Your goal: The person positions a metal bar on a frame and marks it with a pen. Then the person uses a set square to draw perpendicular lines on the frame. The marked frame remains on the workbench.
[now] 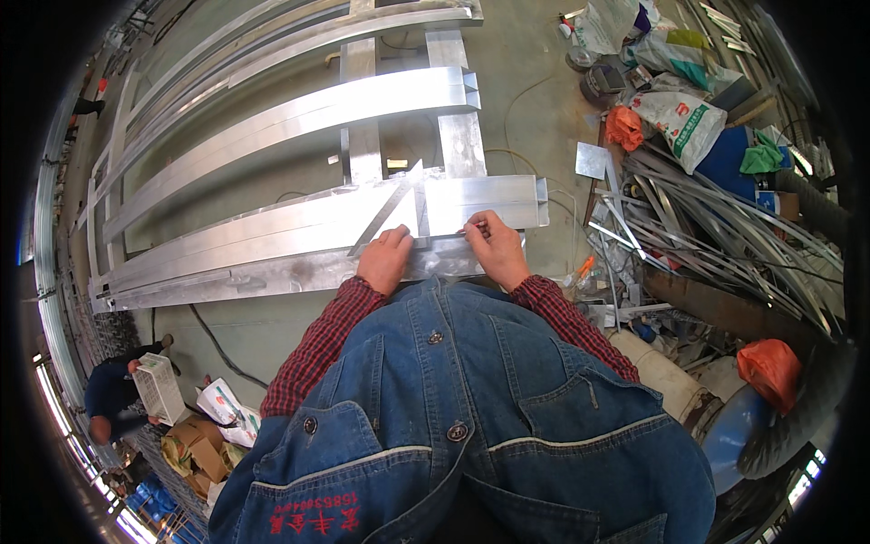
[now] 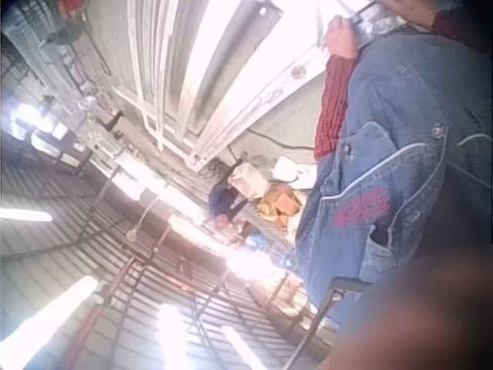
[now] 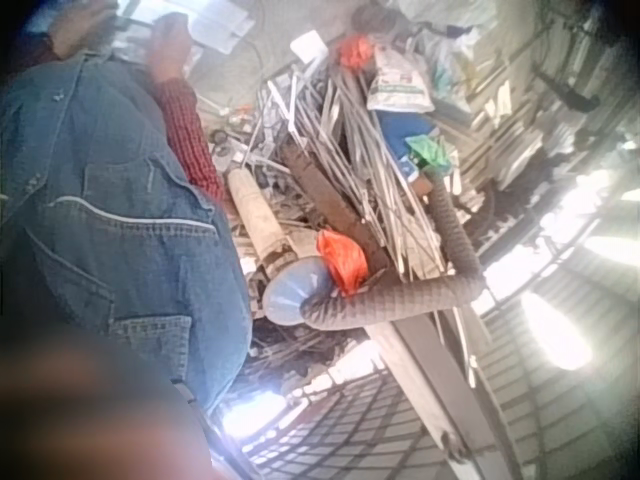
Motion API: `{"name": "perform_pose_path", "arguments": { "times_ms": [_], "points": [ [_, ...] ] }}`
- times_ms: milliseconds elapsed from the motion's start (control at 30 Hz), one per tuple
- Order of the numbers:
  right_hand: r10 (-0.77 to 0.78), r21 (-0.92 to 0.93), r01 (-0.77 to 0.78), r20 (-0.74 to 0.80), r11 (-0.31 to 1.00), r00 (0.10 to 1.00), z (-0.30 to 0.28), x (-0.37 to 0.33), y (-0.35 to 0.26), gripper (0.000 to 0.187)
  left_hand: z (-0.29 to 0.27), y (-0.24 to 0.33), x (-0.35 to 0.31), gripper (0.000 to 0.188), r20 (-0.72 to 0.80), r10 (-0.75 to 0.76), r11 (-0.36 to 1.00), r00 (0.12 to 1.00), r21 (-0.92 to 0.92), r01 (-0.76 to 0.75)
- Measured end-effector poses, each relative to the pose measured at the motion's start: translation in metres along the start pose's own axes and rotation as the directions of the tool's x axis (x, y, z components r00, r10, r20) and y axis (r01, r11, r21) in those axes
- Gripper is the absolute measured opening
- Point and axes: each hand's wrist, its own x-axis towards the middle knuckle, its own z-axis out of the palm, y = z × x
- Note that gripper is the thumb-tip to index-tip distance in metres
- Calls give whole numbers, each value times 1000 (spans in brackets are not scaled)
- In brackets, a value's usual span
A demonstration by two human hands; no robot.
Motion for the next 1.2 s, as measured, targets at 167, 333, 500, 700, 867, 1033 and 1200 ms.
{"name": "perform_pose_path", "arguments": {
  "times_ms": [167,333,500,700,867,1033,1200],
  "points": [
    [22,-19,-22,-9,1000,1000,3,0,1,24,-1,5,4,26,24,2,1000,1000,12,-2],
    [-24,-52,22,-35,998,999,4,-3,3,29,-1,4,6,24,26,11,1000,1000,9,-11],
    [-41,-38,36,-134,999,990,2,1,3,32,-3,3,7,24,31,7,1000,999,2,-7],
    [30,95,13,-435,995,900,-31,17,1,34,-6,3,9,24,17,5,1000,1000,14,-6],
    [-2,68,31,-394,997,919,-36,18,11,35,3,-1,6,28,25,2,1000,1000,1,-2],
    [-6,58,26,-316,998,949,-15,18,8,40,3,6,5,26,305,-200,980,931,56,192],
    [-89,29,97,-201,995,975,-2,16,-7,34,2,3,7,25,155,-53,998,987,-13,55]
  ]
}}
